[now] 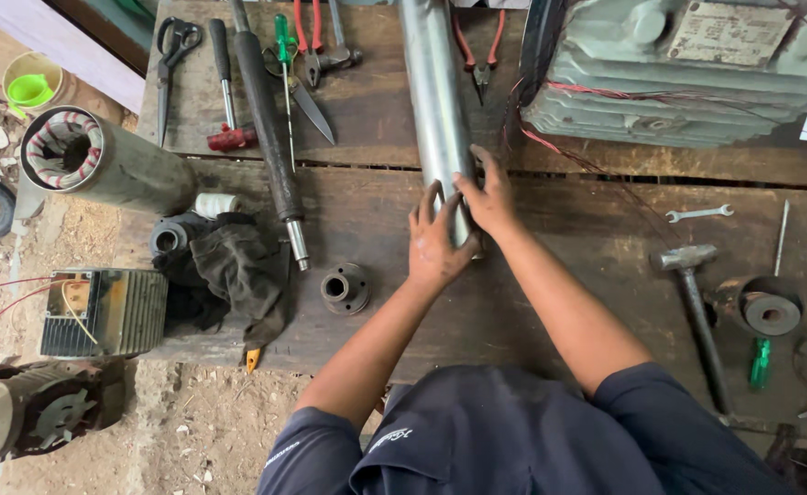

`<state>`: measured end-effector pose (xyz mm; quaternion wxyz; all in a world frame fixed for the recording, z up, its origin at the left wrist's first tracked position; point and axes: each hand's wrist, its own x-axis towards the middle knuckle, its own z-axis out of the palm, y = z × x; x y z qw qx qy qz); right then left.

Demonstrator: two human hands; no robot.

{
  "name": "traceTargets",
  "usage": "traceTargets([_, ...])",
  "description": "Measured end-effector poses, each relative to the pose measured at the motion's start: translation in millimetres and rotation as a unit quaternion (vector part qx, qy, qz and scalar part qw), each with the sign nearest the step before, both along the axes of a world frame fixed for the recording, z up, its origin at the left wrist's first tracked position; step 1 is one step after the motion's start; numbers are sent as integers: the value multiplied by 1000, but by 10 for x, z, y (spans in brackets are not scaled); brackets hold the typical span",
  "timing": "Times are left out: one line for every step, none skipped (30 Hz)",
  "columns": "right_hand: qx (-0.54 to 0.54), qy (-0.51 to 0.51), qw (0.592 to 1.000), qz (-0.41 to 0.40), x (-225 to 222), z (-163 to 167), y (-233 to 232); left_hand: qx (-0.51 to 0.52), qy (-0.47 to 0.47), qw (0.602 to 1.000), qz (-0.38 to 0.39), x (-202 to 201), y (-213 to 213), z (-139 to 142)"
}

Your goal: The person works at a workshop bench with a metal cylinder tube, pressing and fitting components into its ends by hand. They handle a flanged fitting, insert parts into the tube, fit a circular seal ring onto a hub, and pick up other small parts from the bench while a second person uses pliers on a component at the end.

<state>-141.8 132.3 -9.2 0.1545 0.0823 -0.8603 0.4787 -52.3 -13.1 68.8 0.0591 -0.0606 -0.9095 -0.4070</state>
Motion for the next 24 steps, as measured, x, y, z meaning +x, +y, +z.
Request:
traceTargets([0,-9,1000,-1,-1,-11,-18,21,6,1000,-5,-10,-13,-43])
traceTargets([-9,-16,1000,-5,-1,-27,-34,26,28,999,-7,-19,-15,-84])
traceTargets([-18,-23,1000,-7,-7,-44,-46,31,51,998,-9,-23,-9,-120])
traceTargets([-27,-29,999,-10,-7,-63,-56,36,75,996,-10,-21,-4,-152])
traceTargets([-53,-36,998,6,-19,-75,-48,37,86,996,-7,-26,2,-174])
traceTargets([-78,-45,996,20,-27,-84,-43,38,96,995,-5,-22,5,-192])
traceTargets([-103,-53,993,34,-25,-94,-32,40,105,994,-4,-15,15,-204])
traceTargets([-109,-64,991,36,-29,-91,-19,43,104,994,-4,-11,19,-212])
traceTargets([-117,-74,990,38,-21,-91,-22,46,102,994,-3,-5,7,-216])
traceTargets([-125,-84,988,40,-11,-92,-27,48,101,994,-3,-3,-10,-218])
traceTargets([-119,-83,989,37,-6,-81,-37,51,101,994,-3,1,-26,-219])
traceTargets([-114,-83,989,34,11,-71,-64,54,100,994,-5,9,-52,-221])
traceTargets([-109,-82,990,30,22,-53,-83,56,99,994,-6,11,-75,-222])
traceTargets([-96,-81,992,27,35,-35,-115,56,102,993,-7,19,-103,-222])
traceTargets([-83,-80,993,24,56,-18,-142,56,105,993,-8,31,-129,-224])
traceTargets([-69,-78,994,21,73,0,-165,57,108,993,-9,42,-150,-225])
traceTargets([-50,-75,996,15,88,14,-201,61,92,994,-6,61,-177,-222])
traceTargets([-30,-71,997,9,94,27,-222,66,77,995,-3,72,-193,-219])
traceTargets([-10,-68,998,3,115,35,-248,70,61,996,0,93,-220,-214])
traceTargets([-9,-56,998,5,118,40,-261,72,55,996,0,99,-234,-209])
traceTargets([-7,-44,999,8,117,45,-269,74,50,996,0,93,-238,-203])
traceTargets([-5,-32,999,11,114,44,-274,77,44,996,0,88,-240,-200])
traceTargets([-4,-38,999,9,106,43,-272,78,46,996,-2,84,-242,-200])
traceTargets([-2,-43,999,7,93,40,-267,80,48,996,-4,73,-240,-203])
